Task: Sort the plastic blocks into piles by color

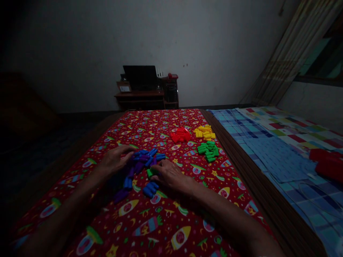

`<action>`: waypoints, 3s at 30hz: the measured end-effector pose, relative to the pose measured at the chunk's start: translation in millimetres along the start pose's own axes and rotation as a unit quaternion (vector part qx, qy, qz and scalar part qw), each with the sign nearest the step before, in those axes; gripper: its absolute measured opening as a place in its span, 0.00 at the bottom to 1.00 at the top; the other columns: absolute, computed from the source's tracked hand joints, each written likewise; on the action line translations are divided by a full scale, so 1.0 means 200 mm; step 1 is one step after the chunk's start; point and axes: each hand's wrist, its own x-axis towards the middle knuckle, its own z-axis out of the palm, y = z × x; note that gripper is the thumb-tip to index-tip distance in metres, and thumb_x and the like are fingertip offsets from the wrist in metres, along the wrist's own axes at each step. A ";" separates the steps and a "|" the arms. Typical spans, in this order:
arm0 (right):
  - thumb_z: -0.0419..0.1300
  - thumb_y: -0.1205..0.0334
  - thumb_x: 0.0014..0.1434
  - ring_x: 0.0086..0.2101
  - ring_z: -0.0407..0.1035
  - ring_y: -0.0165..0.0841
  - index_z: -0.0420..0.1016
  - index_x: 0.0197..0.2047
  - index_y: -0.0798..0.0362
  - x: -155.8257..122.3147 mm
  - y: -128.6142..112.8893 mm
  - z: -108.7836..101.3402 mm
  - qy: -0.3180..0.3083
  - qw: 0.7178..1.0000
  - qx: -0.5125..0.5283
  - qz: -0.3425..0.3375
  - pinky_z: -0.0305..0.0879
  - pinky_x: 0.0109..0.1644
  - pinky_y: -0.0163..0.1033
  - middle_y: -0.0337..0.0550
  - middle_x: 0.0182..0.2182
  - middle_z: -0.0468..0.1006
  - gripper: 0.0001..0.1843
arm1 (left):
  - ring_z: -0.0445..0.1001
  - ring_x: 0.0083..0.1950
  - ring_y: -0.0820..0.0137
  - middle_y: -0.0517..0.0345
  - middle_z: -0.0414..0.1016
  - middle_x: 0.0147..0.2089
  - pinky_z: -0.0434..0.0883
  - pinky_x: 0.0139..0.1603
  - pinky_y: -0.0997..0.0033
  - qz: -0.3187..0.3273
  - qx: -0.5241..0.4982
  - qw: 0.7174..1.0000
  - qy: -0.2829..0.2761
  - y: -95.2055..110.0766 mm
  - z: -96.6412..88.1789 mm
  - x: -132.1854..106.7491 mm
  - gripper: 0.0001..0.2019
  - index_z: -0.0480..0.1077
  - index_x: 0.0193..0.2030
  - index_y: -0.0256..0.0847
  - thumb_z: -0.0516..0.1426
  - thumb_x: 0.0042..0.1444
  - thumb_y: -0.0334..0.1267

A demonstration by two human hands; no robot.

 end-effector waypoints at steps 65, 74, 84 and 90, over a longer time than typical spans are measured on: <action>0.49 0.52 0.67 0.32 0.70 0.32 0.75 0.47 0.54 -0.16 -0.07 -0.31 0.054 0.993 0.035 0.095 0.59 0.35 0.34 0.47 0.36 0.79 0.19 | 0.79 0.34 0.63 0.53 0.81 0.35 0.77 0.36 0.65 -0.111 -0.309 0.941 -0.084 0.17 0.04 -0.24 0.24 0.75 0.38 0.39 0.59 0.47 0.60; 0.53 0.52 0.65 0.31 0.67 0.31 0.74 0.44 0.55 -0.09 -0.12 -0.15 -0.036 0.984 0.122 0.127 0.59 0.35 0.34 0.40 0.31 0.75 0.15 | 0.79 0.36 0.61 0.52 0.81 0.35 0.77 0.40 0.60 -0.148 -0.348 0.925 -0.027 0.19 0.06 -0.25 0.22 0.75 0.36 0.39 0.60 0.47 0.57; 0.53 0.56 0.66 0.41 0.73 0.34 0.74 0.53 0.51 -0.07 -0.22 -0.21 0.014 0.979 0.189 0.069 0.66 0.45 0.36 0.45 0.43 0.80 0.17 | 0.76 0.35 0.65 0.56 0.77 0.33 0.74 0.36 0.69 -0.070 -0.242 0.966 -0.059 0.29 0.14 -0.31 0.14 0.77 0.33 0.41 0.60 0.49 0.50; 0.53 0.57 0.63 0.28 0.70 0.30 0.79 0.42 0.55 -0.12 -0.04 -0.34 0.085 0.972 0.151 0.155 0.62 0.32 0.32 0.41 0.30 0.80 0.16 | 0.78 0.43 0.62 0.52 0.80 0.43 0.75 0.43 0.65 -0.048 -0.222 0.972 -0.053 0.28 0.11 -0.31 0.18 0.76 0.43 0.42 0.56 0.55 0.52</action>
